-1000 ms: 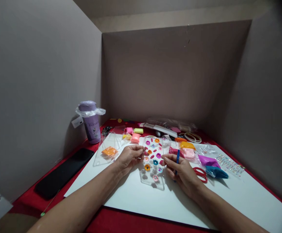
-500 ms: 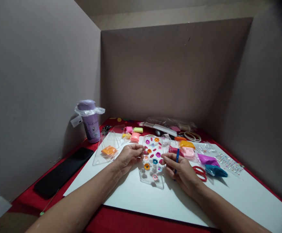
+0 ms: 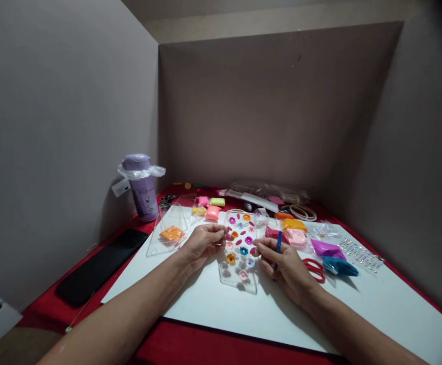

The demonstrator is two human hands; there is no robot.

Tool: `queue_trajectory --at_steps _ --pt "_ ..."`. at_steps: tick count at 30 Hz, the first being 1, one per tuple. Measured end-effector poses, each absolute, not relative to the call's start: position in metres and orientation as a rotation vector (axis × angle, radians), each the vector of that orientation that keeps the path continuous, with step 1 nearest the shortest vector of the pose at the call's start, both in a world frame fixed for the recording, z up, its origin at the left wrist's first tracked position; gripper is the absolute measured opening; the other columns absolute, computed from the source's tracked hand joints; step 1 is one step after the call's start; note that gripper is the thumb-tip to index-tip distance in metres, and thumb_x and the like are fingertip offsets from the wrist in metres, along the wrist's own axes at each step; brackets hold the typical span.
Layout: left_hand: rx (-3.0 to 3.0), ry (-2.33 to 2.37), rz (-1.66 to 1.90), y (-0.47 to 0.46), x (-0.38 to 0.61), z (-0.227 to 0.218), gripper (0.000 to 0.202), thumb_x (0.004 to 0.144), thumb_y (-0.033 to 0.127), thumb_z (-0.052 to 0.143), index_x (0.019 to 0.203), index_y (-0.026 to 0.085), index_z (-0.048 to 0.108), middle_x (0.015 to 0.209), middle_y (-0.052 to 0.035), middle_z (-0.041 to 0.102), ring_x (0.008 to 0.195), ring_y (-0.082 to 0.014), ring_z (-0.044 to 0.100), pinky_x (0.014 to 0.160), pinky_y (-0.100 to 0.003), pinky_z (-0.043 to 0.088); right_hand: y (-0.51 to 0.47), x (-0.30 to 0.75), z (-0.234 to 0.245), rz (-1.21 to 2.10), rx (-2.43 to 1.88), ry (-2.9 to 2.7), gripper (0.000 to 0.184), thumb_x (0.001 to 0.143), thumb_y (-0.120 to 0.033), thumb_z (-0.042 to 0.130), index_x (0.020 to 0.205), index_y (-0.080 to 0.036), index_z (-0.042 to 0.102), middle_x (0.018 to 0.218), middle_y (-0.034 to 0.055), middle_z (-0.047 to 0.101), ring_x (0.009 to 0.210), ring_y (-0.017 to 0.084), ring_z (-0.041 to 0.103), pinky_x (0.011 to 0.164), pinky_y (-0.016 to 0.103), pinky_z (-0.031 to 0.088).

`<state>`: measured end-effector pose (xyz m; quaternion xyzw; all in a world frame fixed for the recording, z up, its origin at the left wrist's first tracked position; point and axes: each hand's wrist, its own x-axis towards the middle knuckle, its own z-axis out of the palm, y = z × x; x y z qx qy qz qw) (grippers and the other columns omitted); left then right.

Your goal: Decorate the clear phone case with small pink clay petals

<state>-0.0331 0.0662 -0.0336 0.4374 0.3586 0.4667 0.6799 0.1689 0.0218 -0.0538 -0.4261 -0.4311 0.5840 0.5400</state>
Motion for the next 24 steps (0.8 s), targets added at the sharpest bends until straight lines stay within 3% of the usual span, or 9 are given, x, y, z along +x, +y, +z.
queue_trajectory --at_steps 8,17,24 --pt "0.977 0.823 1.049 0.0667 -0.0329 -0.0344 0.011 0.069 0.014 0.075 0.076 0.009 0.068 0.073 -0.0084 0.067 0.061 -0.0102 0.056 0.057 -0.021 0.042 0.0213 0.1679 -0.054 1.372 -1.002 -1.013 0.033 0.064 -0.038 0.083 0.078 -0.015 0.065 0.068 0.0005 0.064 0.038 0.003 0.036 0.039 0.02 0.017" --pt "1.033 0.881 1.047 0.0636 -0.0313 -0.0333 0.009 0.07 0.011 0.073 0.075 0.009 0.066 0.068 -0.0066 0.065 0.056 -0.0095 0.057 0.055 -0.021 0.044 0.0214 0.1686 -0.0539 1.347 -1.075 -0.991 0.035 0.065 -0.038 0.08 0.086 -0.013 0.066 0.046 -0.0016 0.056 0.038 0.006 0.034 0.04 0.02 0.015" --pt "1.084 1.027 1.077 0.0618 -0.026 -0.0346 0.019 0.072 0.0 0.056 0.088 0.011 0.057 0.058 -0.002 0.061 0.046 -0.0099 0.055 0.048 -0.021 0.047 0.0231 0.1666 -0.0537 1.305 -1.165 -0.979 0.041 0.063 -0.039 0.077 0.09 -0.012 0.065 0.05 0.0019 0.061 0.038 0.006 0.036 0.039 0.02 0.013"
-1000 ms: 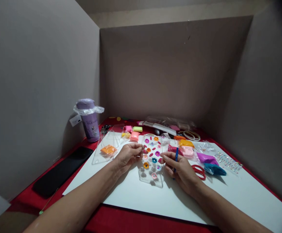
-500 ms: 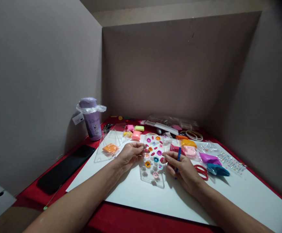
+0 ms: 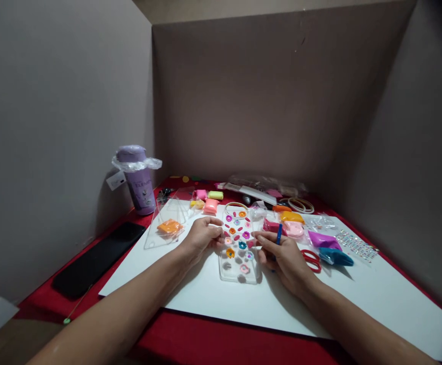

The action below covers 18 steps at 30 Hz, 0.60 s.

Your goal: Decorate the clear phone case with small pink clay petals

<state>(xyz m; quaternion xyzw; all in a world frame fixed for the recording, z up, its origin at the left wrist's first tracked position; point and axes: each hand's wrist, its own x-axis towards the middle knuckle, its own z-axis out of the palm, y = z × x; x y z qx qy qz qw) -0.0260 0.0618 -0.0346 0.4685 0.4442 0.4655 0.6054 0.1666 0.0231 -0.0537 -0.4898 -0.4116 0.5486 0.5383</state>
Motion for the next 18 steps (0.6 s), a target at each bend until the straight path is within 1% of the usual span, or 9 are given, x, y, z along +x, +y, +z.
queue_trajectory --at_steps 4,11,18 --pt "1.131 1.124 1.077 0.0602 -0.0236 -0.0351 0.019 0.073 -0.001 0.053 0.086 0.012 0.055 0.057 -0.0019 0.061 0.044 -0.0114 0.057 0.045 -0.022 0.049 0.0236 0.166 -0.055 1.261 -1.222 -1.006 0.039 0.065 -0.042 0.074 0.088 -0.012 0.064 0.042 -0.0004 0.057 0.035 0.005 0.031 0.038 0.019 0.013" --pt "1.219 1.26 1.026 0.0553 -0.021 -0.0326 0.021 0.073 -0.004 0.046 0.083 0.012 0.055 0.052 0.0007 0.058 0.039 -0.0102 0.055 0.04 -0.02 0.047 0.0234 0.1653 -0.056 1.206 -1.297 -1.08 0.032 0.068 -0.041 0.072 0.079 -0.012 0.065 0.04 -0.0005 0.055 0.034 0.005 0.03 0.036 0.019 0.013" --pt "1.291 1.335 0.908 0.0562 -0.0238 -0.0345 0.018 0.078 0.0 0.047 0.088 0.011 0.057 0.049 0.0014 0.057 0.034 -0.0117 0.053 0.035 -0.02 0.044 0.0264 0.166 -0.0611 1.181 -1.318 -1.095 0.041 0.071 -0.042 0.067 0.094 -0.008 0.065 0.045 0.002 0.06 0.035 0.006 0.032 0.036 0.019 0.016"
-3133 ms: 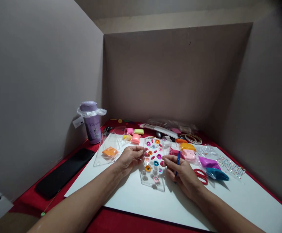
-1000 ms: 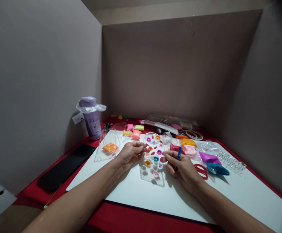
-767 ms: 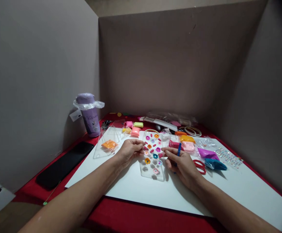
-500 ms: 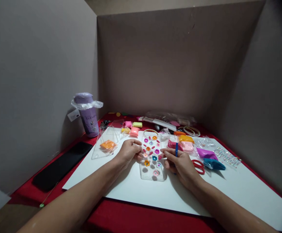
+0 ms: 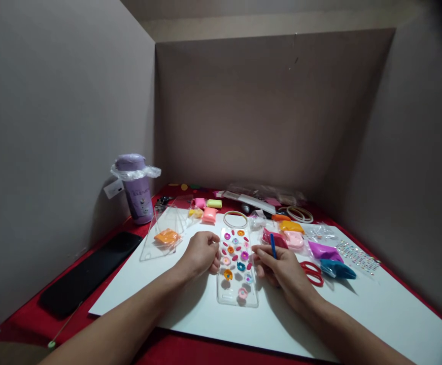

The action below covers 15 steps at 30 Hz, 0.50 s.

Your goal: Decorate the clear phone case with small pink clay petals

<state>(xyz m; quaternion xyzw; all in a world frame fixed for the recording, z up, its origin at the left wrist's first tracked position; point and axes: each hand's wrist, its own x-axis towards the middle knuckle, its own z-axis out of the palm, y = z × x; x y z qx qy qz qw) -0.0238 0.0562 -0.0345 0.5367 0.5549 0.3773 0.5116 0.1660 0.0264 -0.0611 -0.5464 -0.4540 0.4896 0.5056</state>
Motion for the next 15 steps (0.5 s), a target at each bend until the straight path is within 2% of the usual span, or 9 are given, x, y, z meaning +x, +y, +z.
queue_trajectory --at_steps 9,12,15 --pt "1.386 1.379 0.78 0.0616 -0.0277 -0.0412 0.015 0.085 0.007 0.047 0.091 0.012 0.06 0.051 0.005 0.054 0.032 -0.0095 0.049 0.031 -0.019 0.039 0.0248 0.1681 -0.0608 1.157 -1.36 -1.096 0.045 0.073 -0.04 0.064 0.104 -0.007 0.066 0.052 0.0069 0.067 0.037 0.005 0.03 0.038 0.019 0.015" --pt "1.425 1.425 0.72 0.0618 -0.0281 -0.0396 0.01 0.092 0.017 0.051 0.09 0.012 0.059 0.055 0.0063 0.054 0.035 -0.0059 0.047 0.033 -0.017 0.037 0.0243 0.1679 -0.0592 1.163 -1.359 -1.097 0.049 0.073 -0.041 0.063 0.108 -0.007 0.065 0.048 0.0054 0.065 0.037 0.005 0.028 0.038 0.02 0.014" --pt "1.462 1.451 0.64 0.0625 -0.0295 -0.0399 0.021 0.095 0.031 0.054 0.09 0.012 0.06 0.064 0.0052 0.056 0.043 -0.0042 0.048 0.04 -0.016 0.041 0.0231 0.1676 -0.0573 1.175 -1.356 -1.098 0.051 0.072 -0.042 0.064 0.109 -0.006 0.065 0.045 0.0039 0.062 0.037 0.006 0.028 0.039 0.02 0.014"
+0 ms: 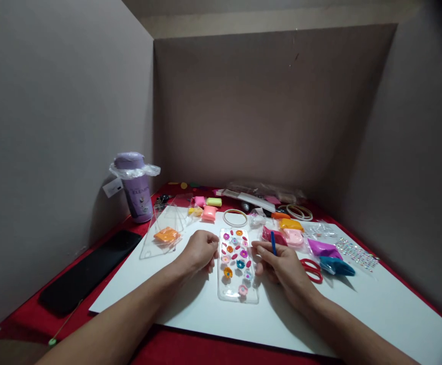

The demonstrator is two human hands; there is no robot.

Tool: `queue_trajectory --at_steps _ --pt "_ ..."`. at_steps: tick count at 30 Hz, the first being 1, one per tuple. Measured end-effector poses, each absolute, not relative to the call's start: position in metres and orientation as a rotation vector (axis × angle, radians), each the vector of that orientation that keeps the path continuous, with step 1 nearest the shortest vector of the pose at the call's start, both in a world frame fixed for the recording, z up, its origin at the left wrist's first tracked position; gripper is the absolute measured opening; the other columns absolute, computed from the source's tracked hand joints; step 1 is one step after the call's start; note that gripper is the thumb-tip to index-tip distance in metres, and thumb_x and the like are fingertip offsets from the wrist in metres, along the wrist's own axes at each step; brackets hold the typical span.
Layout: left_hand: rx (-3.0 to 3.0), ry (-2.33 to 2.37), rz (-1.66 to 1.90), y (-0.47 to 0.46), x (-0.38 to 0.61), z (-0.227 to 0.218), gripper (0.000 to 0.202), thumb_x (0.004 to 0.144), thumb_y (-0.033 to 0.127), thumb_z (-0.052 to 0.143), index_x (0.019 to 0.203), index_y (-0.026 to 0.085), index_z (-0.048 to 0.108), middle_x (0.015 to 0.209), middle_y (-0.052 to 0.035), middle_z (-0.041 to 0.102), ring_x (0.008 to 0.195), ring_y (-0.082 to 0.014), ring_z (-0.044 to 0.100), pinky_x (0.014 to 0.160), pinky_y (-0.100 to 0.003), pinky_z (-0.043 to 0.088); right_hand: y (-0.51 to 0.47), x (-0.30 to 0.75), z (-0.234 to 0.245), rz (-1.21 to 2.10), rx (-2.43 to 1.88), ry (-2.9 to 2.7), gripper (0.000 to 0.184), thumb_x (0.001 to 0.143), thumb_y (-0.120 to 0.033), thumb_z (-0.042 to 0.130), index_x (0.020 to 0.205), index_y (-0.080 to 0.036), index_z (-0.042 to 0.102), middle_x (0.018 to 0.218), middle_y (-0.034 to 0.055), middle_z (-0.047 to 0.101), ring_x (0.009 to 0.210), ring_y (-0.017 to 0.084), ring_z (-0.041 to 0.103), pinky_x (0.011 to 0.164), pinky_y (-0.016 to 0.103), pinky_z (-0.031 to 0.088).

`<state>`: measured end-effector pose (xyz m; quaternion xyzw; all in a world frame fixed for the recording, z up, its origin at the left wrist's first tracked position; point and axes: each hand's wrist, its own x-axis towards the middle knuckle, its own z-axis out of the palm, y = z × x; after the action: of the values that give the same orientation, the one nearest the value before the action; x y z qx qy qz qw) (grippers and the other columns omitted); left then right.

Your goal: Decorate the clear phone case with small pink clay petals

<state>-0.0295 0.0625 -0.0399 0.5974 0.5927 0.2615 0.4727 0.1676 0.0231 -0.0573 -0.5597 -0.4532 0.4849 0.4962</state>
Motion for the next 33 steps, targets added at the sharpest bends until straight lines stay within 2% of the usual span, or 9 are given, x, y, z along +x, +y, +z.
queue_trajectory --at_steps 5,12,22,27,29,33 --pt "1.491 1.472 0.57 0.062 -0.031 -0.038 0.024 0.094 0.035 0.054 0.098 0.012 0.059 0.078 0.001 0.06 0.056 -0.007 0.055 0.05 -0.02 0.048 0.023 0.167 -0.055 1.185 -1.349 -1.095 0.053 0.072 -0.042 0.064 0.111 -0.006 0.064 0.042 0.0023 0.06 0.037 0.006 0.028 0.039 0.02 0.014" --pt "1.483 1.508 0.538 0.057 -0.027 -0.028 0.023 0.094 0.034 0.054 0.096 0.012 0.06 0.078 0.0009 0.06 0.057 -0.0072 0.055 0.051 -0.021 0.048 0.024 0.169 -0.057 1.192 -1.332 -1.084 0.053 0.072 -0.043 0.065 0.11 -0.006 0.066 0.04 0.0023 0.059 0.035 0.006 0.028 0.039 0.02 0.013" --pt "1.475 1.456 0.584 0.055 -0.028 -0.025 0.025 0.095 0.034 0.054 0.084 0.012 0.059 0.063 0.0055 0.054 0.044 -0.0035 0.046 0.04 -0.015 0.039 0.023 0.17 -0.058 1.182 -1.277 -1.084 0.042 0.075 -0.038 0.066 0.105 -0.009 0.069 0.043 0.0028 0.06 0.037 0.01 0.04 0.038 0.021 0.016" --pt "1.43 1.409 0.691 0.056 -0.028 -0.027 0.013 0.091 0.015 0.051 0.081 0.011 0.059 0.051 0.0058 0.053 0.029 -0.0046 0.042 0.029 -0.016 0.029 0.024 0.171 -0.059 1.156 -1.247 -1.04 0.04 0.073 -0.036 0.068 0.102 -0.009 0.068 0.042 0.0011 0.058 0.037 0.009 0.041 0.037 0.02 0.017" --pt "1.398 1.389 0.746 0.057 -0.029 -0.028 0.011 0.086 0.01 0.048 0.083 0.012 0.058 0.051 0.0038 0.056 0.026 -0.0064 0.043 0.027 -0.018 0.027 0.025 0.172 -0.06 1.133 -1.231 -1.002 0.039 0.072 -0.035 0.069 0.1 -0.009 0.067 0.047 0.0014 0.06 0.038 0.009 0.041 0.037 0.02 0.018" --pt "1.343 1.351 0.821 0.058 -0.03 -0.033 0.011 0.082 0.009 0.044 0.08 0.015 0.054 0.051 0.0027 0.058 0.026 -0.0074 0.044 0.027 -0.016 0.027 0.028 0.174 -0.061 1.093 -1.177 -0.917 0.036 0.068 -0.036 0.071 0.095 -0.012 0.066 0.08 0.0076 0.069 0.039 0.004 0.039 0.036 0.02 0.017"
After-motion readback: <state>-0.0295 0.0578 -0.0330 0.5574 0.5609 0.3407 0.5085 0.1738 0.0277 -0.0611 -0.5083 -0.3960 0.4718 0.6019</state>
